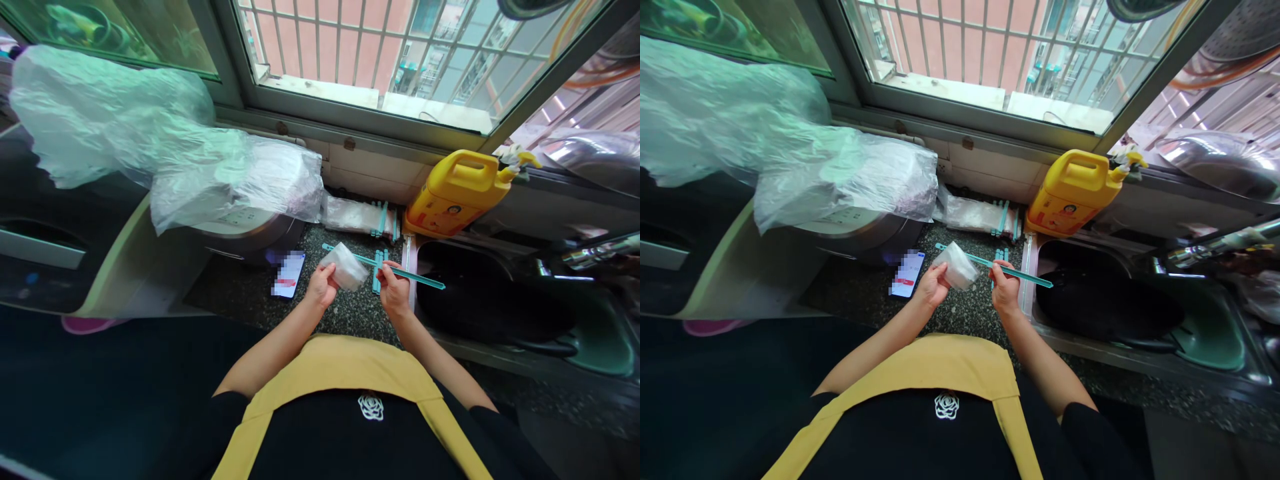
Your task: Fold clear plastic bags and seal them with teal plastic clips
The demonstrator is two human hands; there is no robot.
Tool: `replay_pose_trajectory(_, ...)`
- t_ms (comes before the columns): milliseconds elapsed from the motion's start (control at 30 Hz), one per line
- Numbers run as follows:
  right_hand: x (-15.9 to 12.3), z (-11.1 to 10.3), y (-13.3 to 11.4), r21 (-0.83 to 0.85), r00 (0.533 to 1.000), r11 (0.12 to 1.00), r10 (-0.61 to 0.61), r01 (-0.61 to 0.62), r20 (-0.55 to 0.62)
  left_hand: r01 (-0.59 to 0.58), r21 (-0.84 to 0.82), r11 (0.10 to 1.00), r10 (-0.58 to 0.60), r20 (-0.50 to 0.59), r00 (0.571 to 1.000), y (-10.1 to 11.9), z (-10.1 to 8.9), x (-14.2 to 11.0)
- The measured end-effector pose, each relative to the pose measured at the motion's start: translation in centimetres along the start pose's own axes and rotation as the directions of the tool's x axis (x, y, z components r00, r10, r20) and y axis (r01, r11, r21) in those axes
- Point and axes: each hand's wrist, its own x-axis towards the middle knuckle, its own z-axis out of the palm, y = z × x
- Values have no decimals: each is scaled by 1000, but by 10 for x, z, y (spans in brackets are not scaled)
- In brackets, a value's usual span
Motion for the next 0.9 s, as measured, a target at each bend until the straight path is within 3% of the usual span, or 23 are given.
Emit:
replay_pose_trajectory(200,-2,2,3,-14,1000,1000,13,-13,3,-21,-143,989,10,-77,997,-8,9,-3)
replay_pose_trajectory(667,-3,2,6,-6,999,999,35,-35,5,-68,-124,990,61,-59,996,-22,11,0)
replay_pose_trajectory(900,-5,1,8,-59,998,998,21,-18,62,-124,-114,986,108,-139,984,-26,13,5)
